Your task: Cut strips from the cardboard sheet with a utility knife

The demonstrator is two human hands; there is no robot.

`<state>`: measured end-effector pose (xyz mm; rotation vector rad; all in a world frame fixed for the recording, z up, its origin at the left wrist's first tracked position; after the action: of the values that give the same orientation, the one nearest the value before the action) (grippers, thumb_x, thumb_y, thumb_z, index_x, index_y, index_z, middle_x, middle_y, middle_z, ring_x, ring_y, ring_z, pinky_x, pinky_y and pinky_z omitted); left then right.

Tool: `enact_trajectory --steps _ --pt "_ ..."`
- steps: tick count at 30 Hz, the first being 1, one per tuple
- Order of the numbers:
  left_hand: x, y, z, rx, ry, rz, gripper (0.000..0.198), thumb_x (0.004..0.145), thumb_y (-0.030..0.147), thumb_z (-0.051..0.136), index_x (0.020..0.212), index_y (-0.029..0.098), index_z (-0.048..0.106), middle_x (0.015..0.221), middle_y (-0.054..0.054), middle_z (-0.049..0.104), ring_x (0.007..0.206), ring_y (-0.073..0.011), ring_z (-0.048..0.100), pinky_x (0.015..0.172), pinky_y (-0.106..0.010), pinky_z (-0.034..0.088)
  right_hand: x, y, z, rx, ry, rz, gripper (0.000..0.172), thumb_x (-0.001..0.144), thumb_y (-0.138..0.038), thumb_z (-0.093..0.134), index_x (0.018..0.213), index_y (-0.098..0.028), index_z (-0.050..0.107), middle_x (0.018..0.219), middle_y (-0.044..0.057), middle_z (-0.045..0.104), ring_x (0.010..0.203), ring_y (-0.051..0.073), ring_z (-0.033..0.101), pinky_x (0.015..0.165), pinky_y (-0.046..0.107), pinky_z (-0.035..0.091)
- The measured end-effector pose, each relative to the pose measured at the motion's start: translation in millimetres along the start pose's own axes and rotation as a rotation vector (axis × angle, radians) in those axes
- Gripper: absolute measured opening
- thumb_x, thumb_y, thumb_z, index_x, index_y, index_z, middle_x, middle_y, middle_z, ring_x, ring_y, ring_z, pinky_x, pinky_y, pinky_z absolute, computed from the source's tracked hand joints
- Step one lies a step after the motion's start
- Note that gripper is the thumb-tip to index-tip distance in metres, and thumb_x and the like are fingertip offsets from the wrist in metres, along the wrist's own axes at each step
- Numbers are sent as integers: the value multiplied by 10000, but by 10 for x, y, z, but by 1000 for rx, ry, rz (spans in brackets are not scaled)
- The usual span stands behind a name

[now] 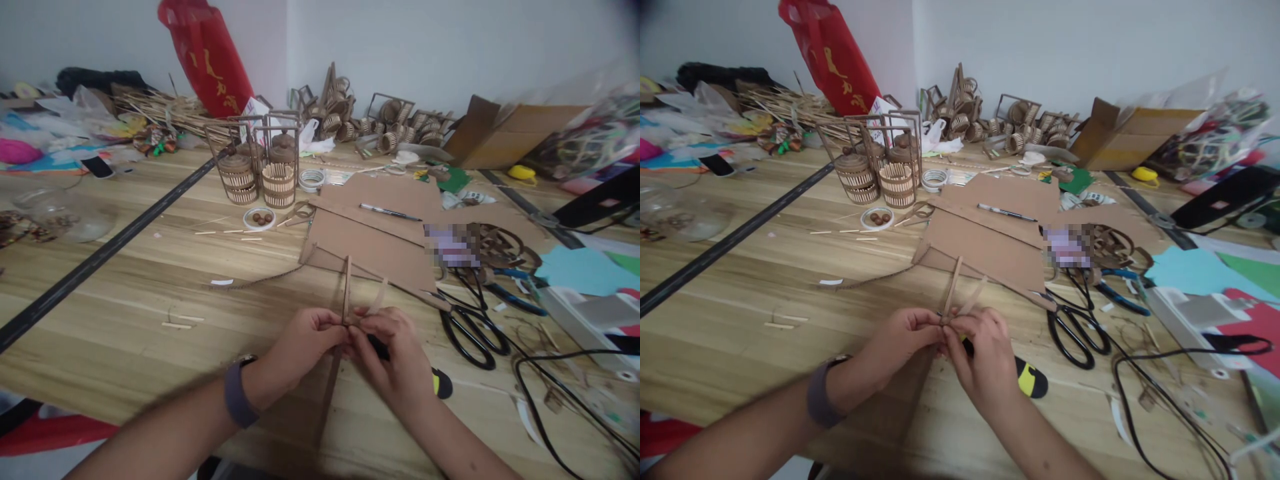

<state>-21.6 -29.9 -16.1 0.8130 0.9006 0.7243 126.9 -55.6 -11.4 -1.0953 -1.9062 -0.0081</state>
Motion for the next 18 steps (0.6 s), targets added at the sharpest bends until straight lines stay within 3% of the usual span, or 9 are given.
enact_trajectory --steps 4,7,9,14,18 --pt "1 -39 -29 67 36 8 244 650 383 691 620 159 601 594 28 572 568 -101 500 590 -240 396 -27 -25 47 -78 -108 -31 101 910 -178 595 948 -262 635 882 27 767 868 222 726 881 454 501" --pt "1 -66 -52 118 53 13 268 696 408 643 605 172 555 582 29 556 545 -98 491 560 -237 371 -41 -33 40 -36 -78 -21 116 895 -174 615 948 -275 637 887 18 771 853 219 730 889 455 512" --pt "-2 -66 -52 134 46 21 239 710 391 631 645 176 552 619 18 598 566 -111 548 576 -241 402 -45 -16 22 48 -11 86 97 881 -214 654 941 -283 624 890 14 772 819 216 732 814 419 548" --pt "-46 6 -48 247 115 145 142 740 269 644 800 190 542 696 31 646 607 -129 639 587 -233 446 -74 51 42 405 62 542 173 875 -358 698 927 -264 562 805 23 776 744 198 757 635 305 583" --pt "-88 53 -51 356 119 228 38 766 198 610 788 185 582 715 19 652 674 -137 649 624 -232 464 -72 42 72 584 96 654 255 839 -404 741 903 -254 544 723 13 764 688 183 753 630 280 588"
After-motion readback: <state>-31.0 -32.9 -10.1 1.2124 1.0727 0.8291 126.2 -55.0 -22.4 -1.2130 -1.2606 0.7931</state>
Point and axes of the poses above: each hand's wrist, its own x-axis towards the middle knuckle, its own z-axis out of the palm, y = z × x, the point moved 2 cm from there along x, towards the middle knuckle
